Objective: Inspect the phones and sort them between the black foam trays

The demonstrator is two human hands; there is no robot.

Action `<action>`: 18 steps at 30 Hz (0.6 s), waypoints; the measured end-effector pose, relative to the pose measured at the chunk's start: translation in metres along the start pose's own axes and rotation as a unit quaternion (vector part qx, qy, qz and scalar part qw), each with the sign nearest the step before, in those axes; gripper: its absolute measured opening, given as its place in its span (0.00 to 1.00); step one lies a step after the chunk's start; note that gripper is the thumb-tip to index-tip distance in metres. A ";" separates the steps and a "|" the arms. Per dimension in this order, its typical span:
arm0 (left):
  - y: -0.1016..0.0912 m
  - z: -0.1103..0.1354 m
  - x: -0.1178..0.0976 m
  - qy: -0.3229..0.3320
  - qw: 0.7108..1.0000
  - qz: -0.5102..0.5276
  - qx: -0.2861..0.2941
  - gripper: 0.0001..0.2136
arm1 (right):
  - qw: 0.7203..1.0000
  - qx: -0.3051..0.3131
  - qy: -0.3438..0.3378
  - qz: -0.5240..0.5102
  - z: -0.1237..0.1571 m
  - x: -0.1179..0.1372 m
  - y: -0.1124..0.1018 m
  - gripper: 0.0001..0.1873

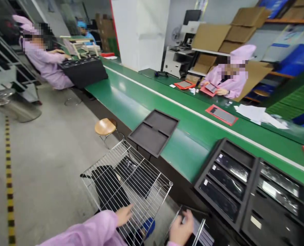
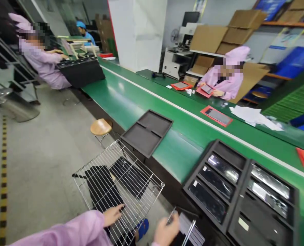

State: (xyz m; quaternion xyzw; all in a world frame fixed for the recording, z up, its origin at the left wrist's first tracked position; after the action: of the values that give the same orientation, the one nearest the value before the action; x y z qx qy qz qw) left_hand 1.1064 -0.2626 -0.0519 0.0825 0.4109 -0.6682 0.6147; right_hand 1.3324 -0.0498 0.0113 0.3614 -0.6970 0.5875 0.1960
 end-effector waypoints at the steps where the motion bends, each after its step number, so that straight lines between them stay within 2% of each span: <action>1: -0.035 0.001 0.036 -0.026 0.999 0.006 -0.033 0.22 | 0.998 0.055 -0.017 -0.010 0.041 0.025 0.043 0.32; 3: -0.109 -0.005 0.103 -0.070 0.991 0.024 -0.114 0.20 | 0.979 0.199 -0.028 -0.030 0.117 0.059 0.125 0.36; 4: -0.147 -0.011 0.133 -0.088 0.983 0.033 -0.159 0.21 | 0.968 0.246 -0.026 -0.037 0.147 0.070 0.158 0.36; 6: -0.223 -0.030 0.189 -0.125 0.963 0.045 -0.235 0.21 | 0.962 0.272 -0.015 -0.032 0.175 0.085 0.207 0.35; 8: -0.294 -0.063 0.235 -0.152 0.948 0.050 -0.273 0.20 | 0.966 0.260 0.002 -0.014 0.163 0.100 0.245 0.35; 10: -0.351 -0.111 0.271 -0.163 0.949 0.049 -0.266 0.19 | 0.973 0.230 0.021 0.025 0.122 0.121 0.281 0.39; 11: -0.373 -0.139 0.284 -0.162 0.954 0.047 -0.249 0.18 | 0.978 0.202 0.021 0.051 0.096 0.135 0.298 0.41; 13: -0.399 -0.196 0.303 -0.153 0.968 0.039 -0.197 0.16 | 0.982 0.172 0.014 0.072 0.048 0.162 0.340 0.42; 14: -0.404 -0.223 0.310 -0.149 0.974 0.033 -0.168 0.14 | 0.983 0.165 0.012 0.079 0.029 0.172 0.362 0.42; 16: -0.396 -0.272 0.320 -0.138 0.985 0.017 -0.104 0.13 | 0.982 0.160 0.006 0.104 0.006 0.185 0.404 0.41; 18: -0.373 -0.312 0.330 -0.127 0.991 -0.002 -0.051 0.12 | 0.977 0.151 -0.010 0.153 0.001 0.188 0.436 0.39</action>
State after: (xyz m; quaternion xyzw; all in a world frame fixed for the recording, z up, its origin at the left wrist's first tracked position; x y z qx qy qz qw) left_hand 0.5750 -0.3433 -0.2903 -0.0350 0.3634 -0.6529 0.6637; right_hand 0.8885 -0.0810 -0.1532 0.2820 -0.6492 0.7053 0.0405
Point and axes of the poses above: each hand's wrist, its own z-axis away from the middle knuckle, its own y-axis out of the palm, x = y × z, the point moved 6 cm from there along -z, towards the middle knuckle, and after that the axes turned 7 degrees about -z, right-handed, at the moved point
